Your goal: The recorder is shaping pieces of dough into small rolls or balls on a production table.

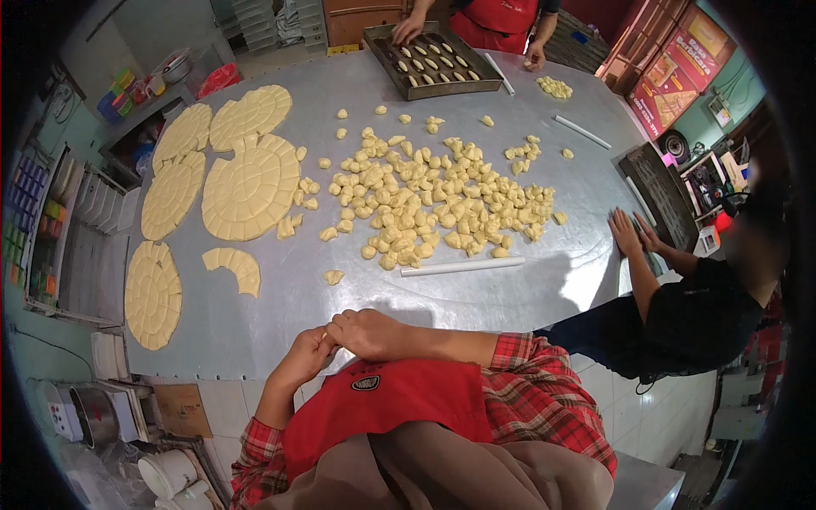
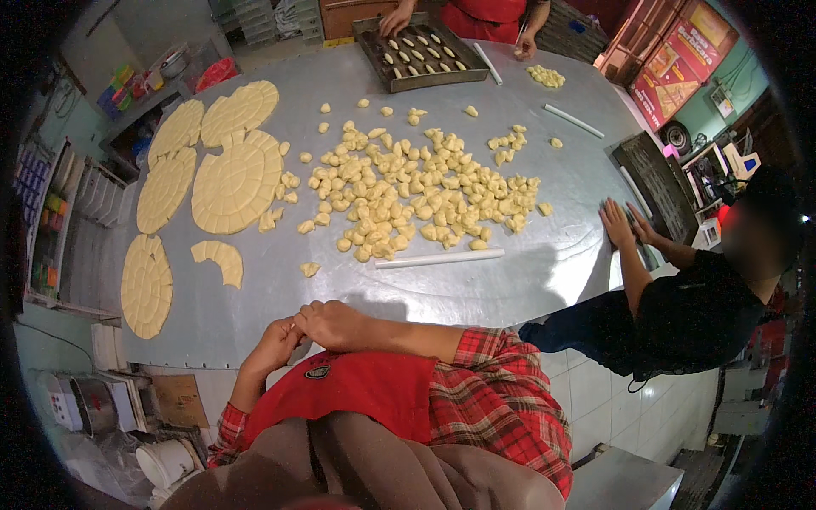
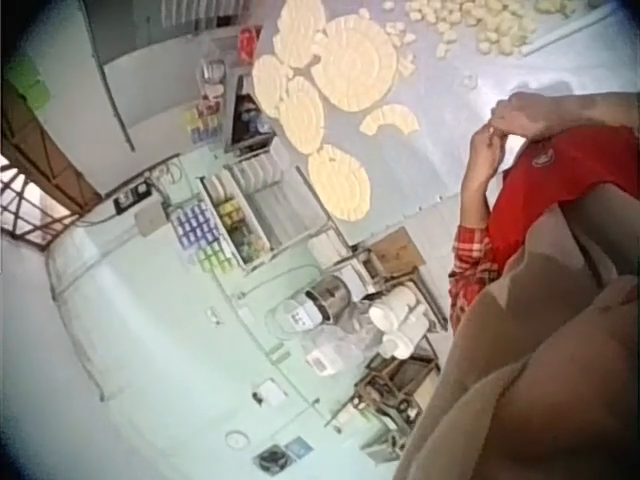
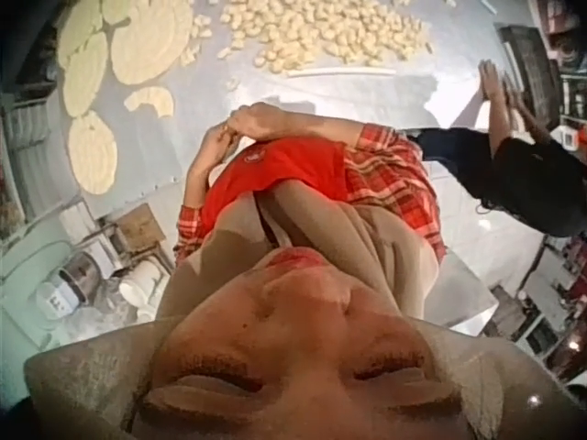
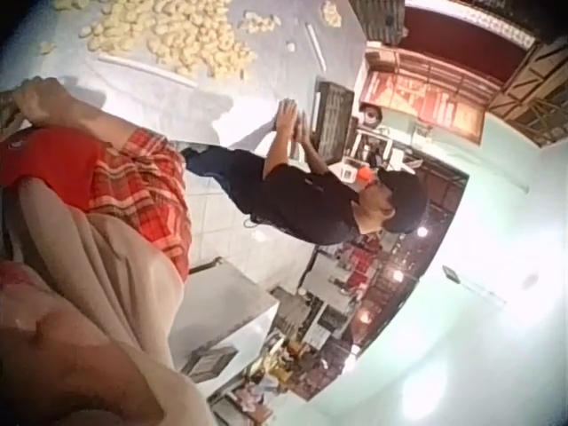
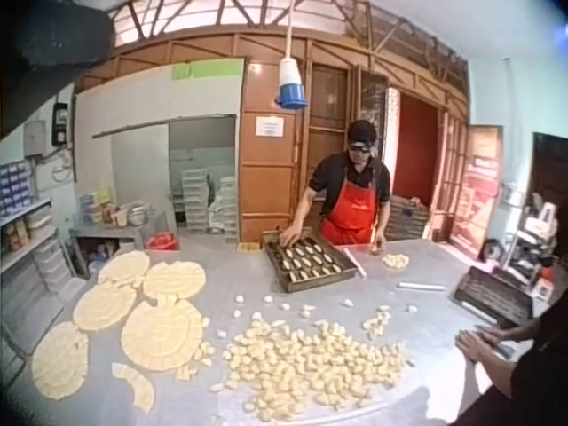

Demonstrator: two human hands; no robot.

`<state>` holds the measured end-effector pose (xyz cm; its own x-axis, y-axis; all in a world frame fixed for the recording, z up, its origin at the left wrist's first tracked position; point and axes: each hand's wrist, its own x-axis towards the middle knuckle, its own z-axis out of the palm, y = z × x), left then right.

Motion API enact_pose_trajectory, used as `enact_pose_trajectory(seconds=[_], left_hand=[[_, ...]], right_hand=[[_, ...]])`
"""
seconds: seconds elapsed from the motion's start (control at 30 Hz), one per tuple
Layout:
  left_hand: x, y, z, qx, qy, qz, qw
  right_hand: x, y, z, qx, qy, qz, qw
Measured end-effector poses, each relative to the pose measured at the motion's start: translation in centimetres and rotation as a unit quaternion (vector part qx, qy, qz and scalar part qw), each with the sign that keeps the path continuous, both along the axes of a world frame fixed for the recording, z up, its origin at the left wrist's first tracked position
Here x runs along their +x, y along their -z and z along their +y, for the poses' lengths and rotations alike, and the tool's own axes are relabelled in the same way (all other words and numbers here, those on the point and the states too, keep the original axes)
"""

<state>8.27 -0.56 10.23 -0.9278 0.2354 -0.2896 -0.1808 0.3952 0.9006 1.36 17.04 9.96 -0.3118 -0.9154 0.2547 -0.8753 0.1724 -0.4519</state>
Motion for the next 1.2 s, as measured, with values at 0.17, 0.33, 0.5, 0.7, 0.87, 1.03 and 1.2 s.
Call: enact_pose_trajectory(seconds=[0.17,0.33,0.5,0.7,0.87,1.03,1.2], left_hand=[[-0.6,1.8,1.1,0.141,-0.05,-0.098,0.984],[-3.9,3.4,1.2,0.181,-0.237,0.046,0.953],[-5.9,6.7,4.0,0.031,-0.048,0.266,0.962],[-8.2,1.7,1.8,-0.093,-0.077,0.358,0.926],[-7.4,2.7,-11.5,-0.25,-0.442,0.019,0.862],[-7.6,5.9,-13.4,-0.455,-0.368,0.056,0.809],[-6.3,8.1,-14.3,-0.432,-0.363,0.05,0.824]], right_hand=[[-1.2,-0.5,1.9,-0.012,0.027,-0.107,0.994],[-1.9,0.6,4.7,-0.029,-0.008,-0.386,0.922],[-2.8,3.4,3.1,-0.357,0.205,-0.738,0.535],[-10.4,5.1,8.6,-0.469,0.331,-0.603,0.555],[-23.9,2.6,25.9,-0.347,0.559,-0.214,0.722],[-28.9,2.2,27.7,-0.006,0.547,0.214,0.809],[-20.7,3.3,12.4,-0.128,0.385,0.07,0.911]])
